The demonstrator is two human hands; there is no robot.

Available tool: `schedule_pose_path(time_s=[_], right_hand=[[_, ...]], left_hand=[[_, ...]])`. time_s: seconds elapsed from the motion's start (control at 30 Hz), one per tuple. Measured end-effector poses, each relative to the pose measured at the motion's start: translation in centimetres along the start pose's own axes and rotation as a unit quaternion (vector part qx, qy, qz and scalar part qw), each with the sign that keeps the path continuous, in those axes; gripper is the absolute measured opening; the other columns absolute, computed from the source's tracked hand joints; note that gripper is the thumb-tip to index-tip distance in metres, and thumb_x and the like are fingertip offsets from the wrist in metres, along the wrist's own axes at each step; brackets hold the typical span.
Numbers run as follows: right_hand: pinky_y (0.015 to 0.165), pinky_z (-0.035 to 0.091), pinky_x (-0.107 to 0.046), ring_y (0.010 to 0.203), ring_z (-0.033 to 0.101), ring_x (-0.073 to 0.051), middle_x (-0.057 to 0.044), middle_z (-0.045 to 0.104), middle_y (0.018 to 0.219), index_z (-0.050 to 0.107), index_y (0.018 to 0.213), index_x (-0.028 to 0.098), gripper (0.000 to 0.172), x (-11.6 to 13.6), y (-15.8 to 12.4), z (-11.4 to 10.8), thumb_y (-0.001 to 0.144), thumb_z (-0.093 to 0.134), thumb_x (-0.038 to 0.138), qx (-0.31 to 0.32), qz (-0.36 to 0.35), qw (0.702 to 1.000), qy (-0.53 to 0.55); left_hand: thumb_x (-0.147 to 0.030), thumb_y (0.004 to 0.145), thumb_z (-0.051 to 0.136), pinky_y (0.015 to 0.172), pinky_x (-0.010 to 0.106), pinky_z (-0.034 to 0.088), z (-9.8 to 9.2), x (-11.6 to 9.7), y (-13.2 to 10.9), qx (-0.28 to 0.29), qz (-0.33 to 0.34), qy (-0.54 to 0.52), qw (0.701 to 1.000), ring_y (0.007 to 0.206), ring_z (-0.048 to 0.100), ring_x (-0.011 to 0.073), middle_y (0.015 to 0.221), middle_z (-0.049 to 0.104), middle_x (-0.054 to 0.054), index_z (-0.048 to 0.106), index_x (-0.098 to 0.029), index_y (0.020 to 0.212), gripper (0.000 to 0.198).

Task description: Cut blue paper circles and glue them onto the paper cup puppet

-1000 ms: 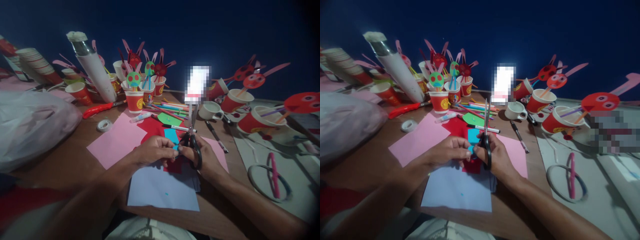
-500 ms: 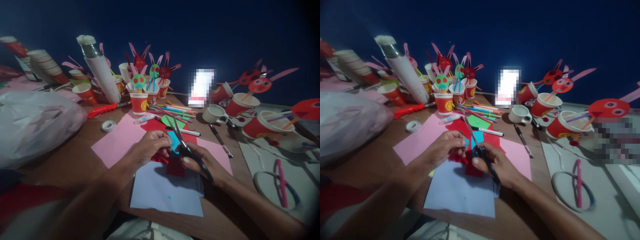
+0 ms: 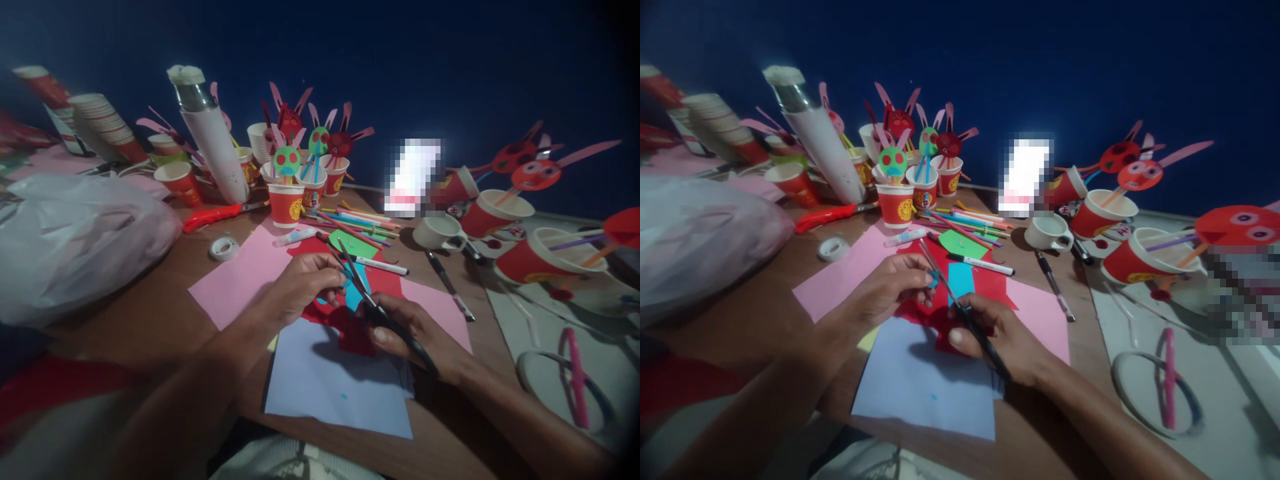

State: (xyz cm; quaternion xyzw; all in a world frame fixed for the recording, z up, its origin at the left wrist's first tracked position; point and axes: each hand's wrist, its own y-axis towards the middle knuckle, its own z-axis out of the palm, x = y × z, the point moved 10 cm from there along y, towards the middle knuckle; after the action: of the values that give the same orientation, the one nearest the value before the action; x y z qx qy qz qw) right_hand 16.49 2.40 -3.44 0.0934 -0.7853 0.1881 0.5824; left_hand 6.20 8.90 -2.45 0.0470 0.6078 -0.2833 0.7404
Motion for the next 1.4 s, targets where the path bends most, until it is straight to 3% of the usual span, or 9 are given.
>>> schedule_pose_path(time_s=[0.7, 1.27, 1.4], right_hand=[[0.057, 0.040, -0.020, 0.065, 0.046, -0.012, 0.000, 0.053, 0.073, 0.059, 0.087, 0.017, 0.034, -0.32, 0.13, -0.17, 0.075, 0.062, 0.048, -0.018, 0.015, 1.000, 0.014], [0.044, 0.033, -0.019, 0.049, 0.039, -0.008, 0.003, 0.046, 0.057, 0.056, 0.075, 0.017, 0.036, -0.31, -0.02, -0.38, 0.070, 0.065, 0.051, -0.041, 0.031, 0.999, 0.008], [0.045, 0.036, -0.020, 0.049, 0.042, -0.008, 0.003, 0.050, 0.058, 0.057, 0.078, 0.016, 0.038, -0.47, 0.21, -0.71, 0.068, 0.067, 0.051, -0.040, 0.045, 0.998, 0.020]], left_hand=[[-0.015, 0.062, 0.060, 0.044, 0.015, 0.043, -0.31, -0.17, 0.23, -0.009, 0.019, 0.019, 1.000, 0.042, 0.049, 0.0053, 0.051, 0.057, -0.001, 0.055, -0.012, 0.063, 0.005], [-0.016, 0.064, 0.060, 0.045, 0.016, 0.043, -0.57, 0.20, 0.26, -0.017, -0.004, 0.044, 0.999, 0.044, 0.051, 0.0057, 0.053, 0.057, -0.001, 0.056, -0.013, 0.063, 0.005], [-0.017, 0.067, 0.060, 0.046, 0.016, 0.041, -0.60, 0.11, 0.37, -0.008, -0.002, 0.059, 0.998, 0.044, 0.051, 0.0056, 0.053, 0.057, -0.001, 0.054, -0.013, 0.061, 0.009]])
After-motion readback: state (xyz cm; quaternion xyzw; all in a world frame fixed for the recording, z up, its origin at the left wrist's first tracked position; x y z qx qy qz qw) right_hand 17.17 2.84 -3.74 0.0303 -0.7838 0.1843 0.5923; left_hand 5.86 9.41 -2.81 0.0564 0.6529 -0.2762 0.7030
